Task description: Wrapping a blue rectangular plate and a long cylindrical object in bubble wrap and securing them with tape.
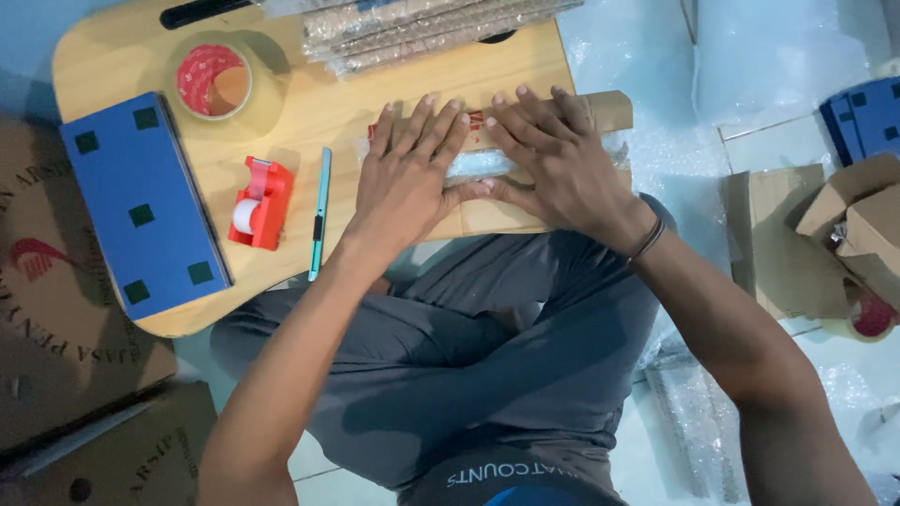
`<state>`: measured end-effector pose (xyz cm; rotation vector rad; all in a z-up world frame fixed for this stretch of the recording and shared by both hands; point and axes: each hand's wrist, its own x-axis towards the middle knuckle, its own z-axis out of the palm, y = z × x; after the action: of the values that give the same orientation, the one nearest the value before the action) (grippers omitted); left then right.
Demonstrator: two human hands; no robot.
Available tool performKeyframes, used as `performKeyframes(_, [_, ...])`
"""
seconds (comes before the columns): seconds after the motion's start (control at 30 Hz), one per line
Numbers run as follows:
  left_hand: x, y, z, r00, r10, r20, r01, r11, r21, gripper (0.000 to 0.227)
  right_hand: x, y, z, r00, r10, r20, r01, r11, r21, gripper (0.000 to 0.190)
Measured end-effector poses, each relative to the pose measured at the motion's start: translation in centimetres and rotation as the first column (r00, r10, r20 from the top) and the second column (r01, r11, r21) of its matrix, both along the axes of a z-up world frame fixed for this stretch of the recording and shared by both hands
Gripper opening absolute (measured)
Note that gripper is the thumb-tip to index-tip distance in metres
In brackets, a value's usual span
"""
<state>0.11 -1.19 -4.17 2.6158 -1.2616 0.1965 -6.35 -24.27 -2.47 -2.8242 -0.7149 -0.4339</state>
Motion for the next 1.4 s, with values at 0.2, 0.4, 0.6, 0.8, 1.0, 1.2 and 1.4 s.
performKeyframes(0.2, [-0.1,0.1,-0.5,1.0,0.028,0.001,-0.027,0.999,-0.036,0.064,-0.8,-0.1,-2.6,0.993,0.045,-0.106,-0.055,0.994,-0.099,0.097])
performKeyframes(0.4, [-0.2,0.2,-0.6,0.999,0.035,-0.014,-0.036,0.997,-0.073,0.066,-1.9,2.8,-2.3,0.975,-0.071,-0.209,0.059,0.996,-0.064,0.13])
performKeyframes(0.6, [0.0,0.8,0.2,0.999,-0.006,-0.036,0.003,0.996,-0.084,0.056,-2.0,2.2,-3.2,0.982,-0.087,-0.168,0.075,0.994,-0.079,0.126])
performKeyframes(0.8, [0.7,0.8,0.2,0.995,-0.009,-0.098,-0.004,0.991,-0.131,0.053,-2.1,2.6,-2.6,0.981,-0.117,-0.154,0.107,0.992,-0.073,0.128])
performKeyframes(1.0, [2.4,1.0,0.3,0.985,-0.052,-0.161,0.014,0.973,-0.23,0.052,-2.0,2.5,-2.6,0.984,-0.106,-0.145,0.093,0.991,-0.094,0.131])
performKeyframes(1.2, [3.1,1.1,1.0,0.988,-0.154,-0.006,0.15,0.971,-0.187,0.027,-1.6,2.5,-2.8,0.98,-0.118,-0.157,0.095,0.985,-0.147,0.139])
performKeyframes(1.4, [1.7,1.2,1.7,0.974,-0.094,-0.206,0.064,0.987,-0.147,0.024,-1.8,2.6,-2.7,0.987,-0.102,-0.124,0.088,0.989,-0.12,0.138])
